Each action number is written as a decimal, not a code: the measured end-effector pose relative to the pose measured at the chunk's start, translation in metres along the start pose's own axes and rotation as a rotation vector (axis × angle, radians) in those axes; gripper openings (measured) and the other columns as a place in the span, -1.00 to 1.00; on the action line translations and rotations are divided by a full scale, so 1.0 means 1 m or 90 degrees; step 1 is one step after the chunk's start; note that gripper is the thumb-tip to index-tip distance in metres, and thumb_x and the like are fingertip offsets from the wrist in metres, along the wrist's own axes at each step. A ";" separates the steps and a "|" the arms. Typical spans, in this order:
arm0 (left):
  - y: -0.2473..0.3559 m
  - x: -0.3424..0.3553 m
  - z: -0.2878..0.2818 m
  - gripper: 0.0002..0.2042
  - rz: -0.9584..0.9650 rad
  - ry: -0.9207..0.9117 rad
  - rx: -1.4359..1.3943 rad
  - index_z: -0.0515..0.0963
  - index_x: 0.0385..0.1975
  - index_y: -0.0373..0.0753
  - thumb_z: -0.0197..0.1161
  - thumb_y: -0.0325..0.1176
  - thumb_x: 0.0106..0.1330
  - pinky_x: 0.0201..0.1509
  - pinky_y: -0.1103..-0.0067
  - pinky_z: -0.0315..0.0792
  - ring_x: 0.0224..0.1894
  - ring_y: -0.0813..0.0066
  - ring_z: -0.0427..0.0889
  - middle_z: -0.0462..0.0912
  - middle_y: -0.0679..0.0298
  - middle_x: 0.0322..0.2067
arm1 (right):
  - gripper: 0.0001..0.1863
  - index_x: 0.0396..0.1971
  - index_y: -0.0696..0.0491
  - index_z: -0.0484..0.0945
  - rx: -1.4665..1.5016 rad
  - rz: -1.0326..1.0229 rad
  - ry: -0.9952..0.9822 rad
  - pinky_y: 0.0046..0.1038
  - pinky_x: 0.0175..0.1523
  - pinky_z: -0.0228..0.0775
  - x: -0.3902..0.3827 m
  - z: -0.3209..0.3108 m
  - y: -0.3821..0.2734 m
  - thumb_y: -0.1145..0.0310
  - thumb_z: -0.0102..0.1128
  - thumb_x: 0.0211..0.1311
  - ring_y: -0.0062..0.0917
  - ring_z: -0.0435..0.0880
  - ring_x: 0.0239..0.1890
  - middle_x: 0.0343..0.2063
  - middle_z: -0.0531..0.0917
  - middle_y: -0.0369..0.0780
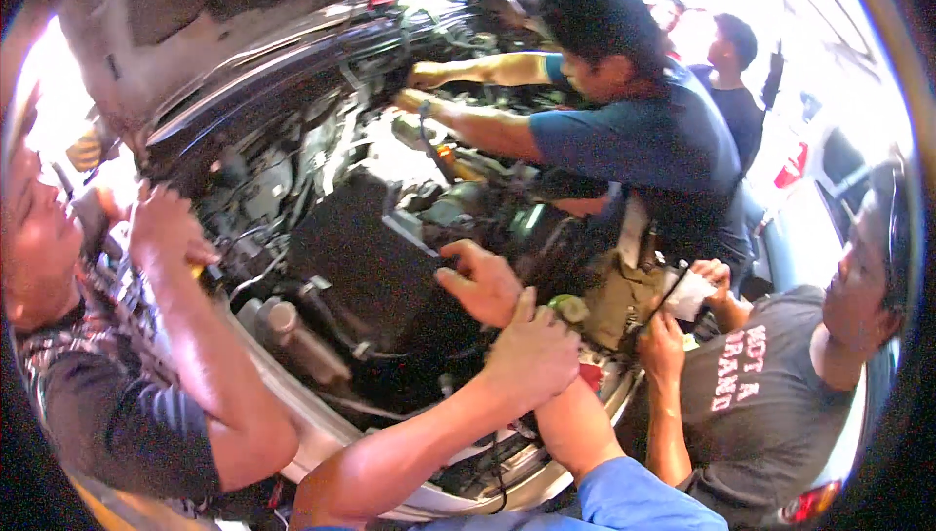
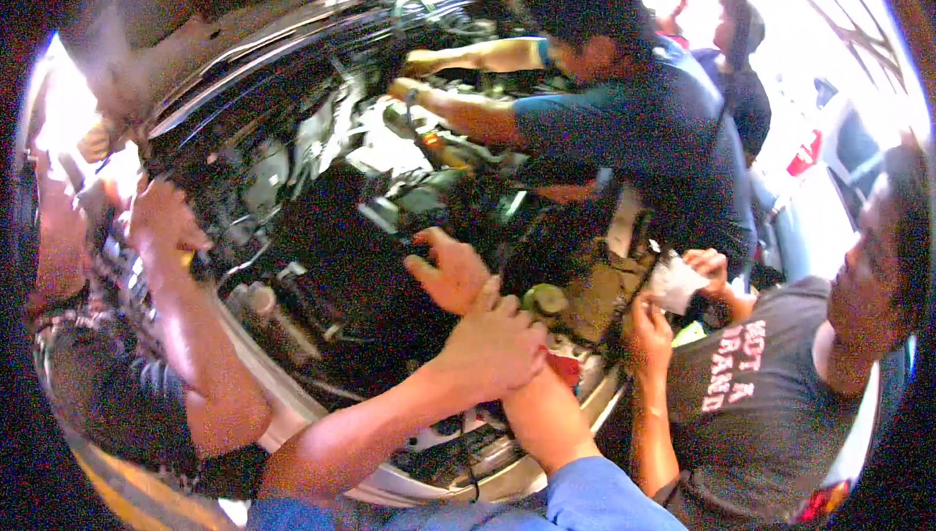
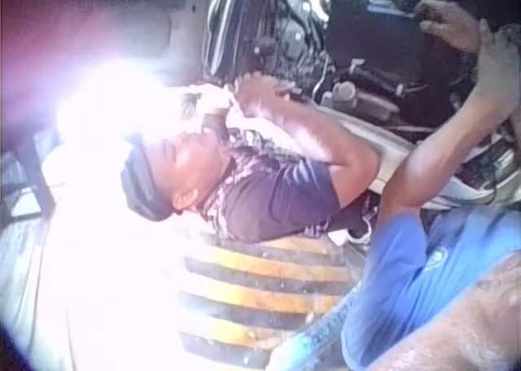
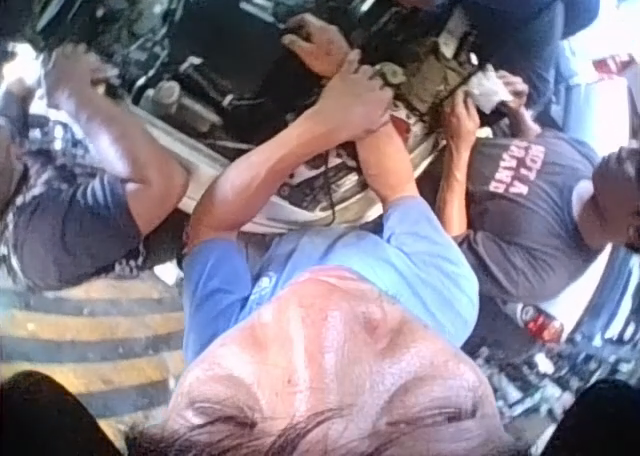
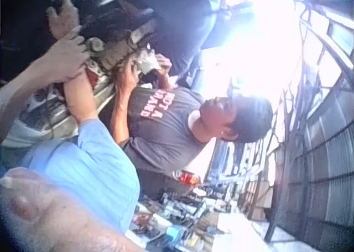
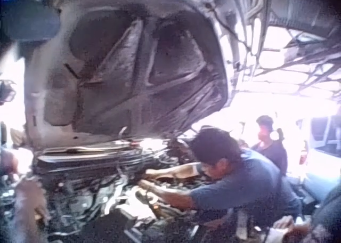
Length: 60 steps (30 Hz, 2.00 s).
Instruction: Perform repairs on a vehicle engine under the hood with assistance from multiple people.
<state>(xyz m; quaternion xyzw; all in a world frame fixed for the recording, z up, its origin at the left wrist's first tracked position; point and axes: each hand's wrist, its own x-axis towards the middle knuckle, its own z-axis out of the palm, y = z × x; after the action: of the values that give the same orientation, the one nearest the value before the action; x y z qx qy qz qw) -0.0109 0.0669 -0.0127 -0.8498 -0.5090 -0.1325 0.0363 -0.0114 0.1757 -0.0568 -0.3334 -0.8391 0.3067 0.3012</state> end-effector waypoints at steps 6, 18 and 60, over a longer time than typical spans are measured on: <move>0.000 0.001 -0.008 -0.72 0.007 0.017 -0.022 0.63 -0.32 -0.22 0.15 -0.12 0.28 0.37 -0.03 0.15 -0.03 0.14 0.59 0.69 0.17 -0.27 | -0.57 -0.02 0.05 0.53 0.050 0.017 -0.041 -0.15 -0.07 0.51 -0.002 -0.006 -0.005 0.12 0.31 0.22 -0.07 0.71 -0.21 -0.33 0.70 0.01; -0.003 0.003 -0.003 -0.72 0.003 0.019 -0.034 0.63 -0.36 -0.22 0.14 -0.12 0.27 0.36 -0.04 0.17 -0.04 0.12 0.59 0.69 0.14 -0.29 | -0.61 -0.01 0.07 0.56 0.068 -0.023 0.017 -0.32 -0.23 0.48 0.002 -0.001 0.000 0.21 0.34 0.23 -0.37 0.65 -0.41 -0.41 0.66 -0.13; -0.004 -0.002 -0.002 -0.71 0.007 0.024 -0.011 0.63 -0.28 -0.22 0.18 -0.10 0.29 0.38 0.01 0.16 -0.07 0.15 0.60 0.67 0.16 -0.30 | -0.66 -0.04 0.12 0.59 0.133 0.026 0.014 -0.49 -0.37 0.34 0.001 -0.002 -0.009 0.27 0.34 0.25 -0.67 0.47 -0.50 -0.56 0.60 -0.25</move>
<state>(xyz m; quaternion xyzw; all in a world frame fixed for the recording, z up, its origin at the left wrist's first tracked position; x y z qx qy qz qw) -0.0153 0.0668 -0.0116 -0.8501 -0.5025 -0.1525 0.0394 -0.0140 0.1716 -0.0492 -0.3206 -0.7920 0.3951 0.3376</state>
